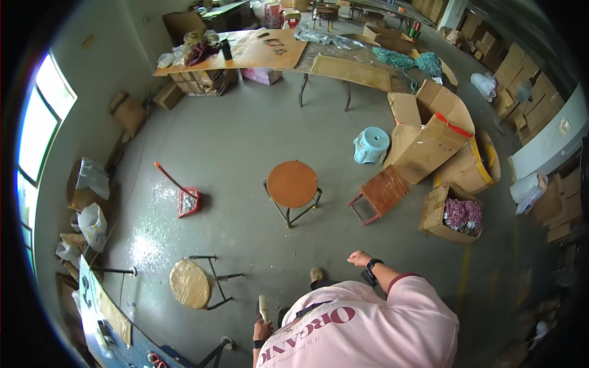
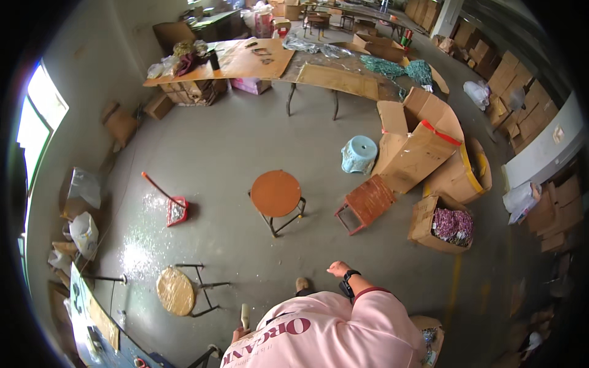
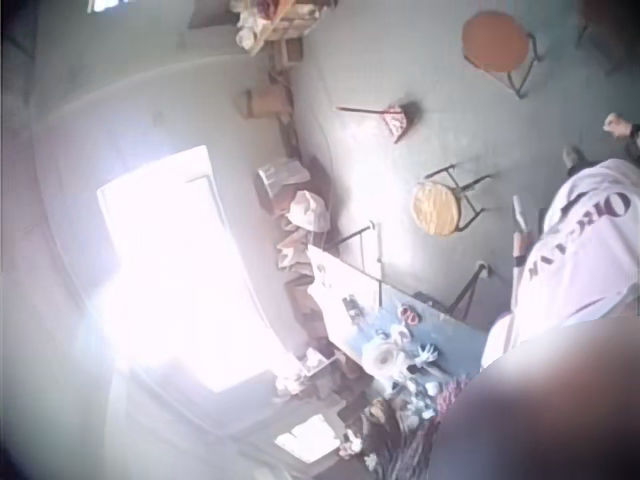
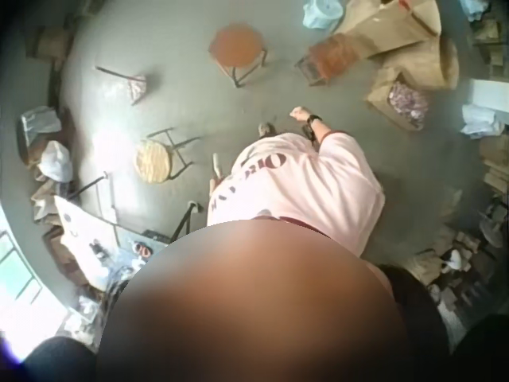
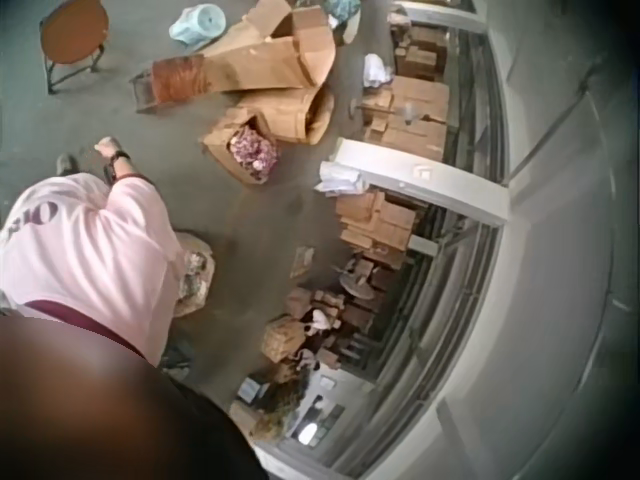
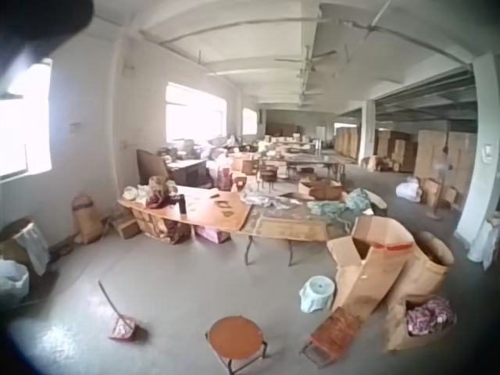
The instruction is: Tidying a workbench by brushing off plastic debris and sweeping the floor in an industrial workshop.
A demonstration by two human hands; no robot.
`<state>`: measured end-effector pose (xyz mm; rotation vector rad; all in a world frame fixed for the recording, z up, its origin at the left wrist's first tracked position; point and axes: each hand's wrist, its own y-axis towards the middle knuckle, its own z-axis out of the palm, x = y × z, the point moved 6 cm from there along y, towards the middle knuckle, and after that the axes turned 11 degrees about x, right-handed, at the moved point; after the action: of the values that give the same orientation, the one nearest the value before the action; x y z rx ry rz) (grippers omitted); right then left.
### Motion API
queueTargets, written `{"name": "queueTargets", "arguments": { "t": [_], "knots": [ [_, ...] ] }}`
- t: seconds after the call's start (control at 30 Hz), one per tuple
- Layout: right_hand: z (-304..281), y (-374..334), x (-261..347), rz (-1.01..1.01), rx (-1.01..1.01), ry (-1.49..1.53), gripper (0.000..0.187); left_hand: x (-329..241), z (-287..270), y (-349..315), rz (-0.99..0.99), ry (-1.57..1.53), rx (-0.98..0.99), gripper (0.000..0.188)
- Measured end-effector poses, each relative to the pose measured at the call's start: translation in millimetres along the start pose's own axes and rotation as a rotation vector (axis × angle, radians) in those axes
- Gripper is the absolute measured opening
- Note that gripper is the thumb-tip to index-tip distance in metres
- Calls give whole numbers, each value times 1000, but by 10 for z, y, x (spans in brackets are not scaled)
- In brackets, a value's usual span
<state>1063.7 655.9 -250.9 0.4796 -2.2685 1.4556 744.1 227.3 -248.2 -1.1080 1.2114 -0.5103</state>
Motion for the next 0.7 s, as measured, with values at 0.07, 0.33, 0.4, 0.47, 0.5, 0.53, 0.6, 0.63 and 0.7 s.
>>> {"name": "queueTargets", "arguments": {
  "t": [0.07, 0.33, 0.4, 0.47, 0.5, 0.53, 0.6, 0.63, 0.7],
  "knots": [
    [-312, 73, -115, -2, -91, 37, 37, -429, 58, 141, 64, -95, -1, 17],
    [-1264, 312, -59, -28, -245, 460, 32, -2382, 194, 760, 444, 673, 214, 20],
    [-1245, 350, -145, -11, -190, 496, 31, -2850, 68, 1075, 248, 72, 203, 21],
    [-1279, 318, -345, 22, -126, 525, 30, -3492, 132, 1168, 375, 142, 88, 21],
    [-1381, 236, -338, 8, -187, 592, 29, -3962, 190, 1120, 370, -2, 2, 21],
    [-1447, 176, -333, -11, -238, 656, 28, -4282, 204, 1232, 412, 17, -40, 23],
    [-1470, 199, -677, 99, -248, 635, 26, -4972, 297, 1410, 456, 4, -101, 29],
    [-1358, 325, -1060, 183, -208, 657, 27, -5322, 406, 1475, 466, -38, -126, 31],
    [-1397, 449, -1144, 6, -233, -210, 16, -5749, 530, 1602, 491, -23, -167, 34]
  ]
}}
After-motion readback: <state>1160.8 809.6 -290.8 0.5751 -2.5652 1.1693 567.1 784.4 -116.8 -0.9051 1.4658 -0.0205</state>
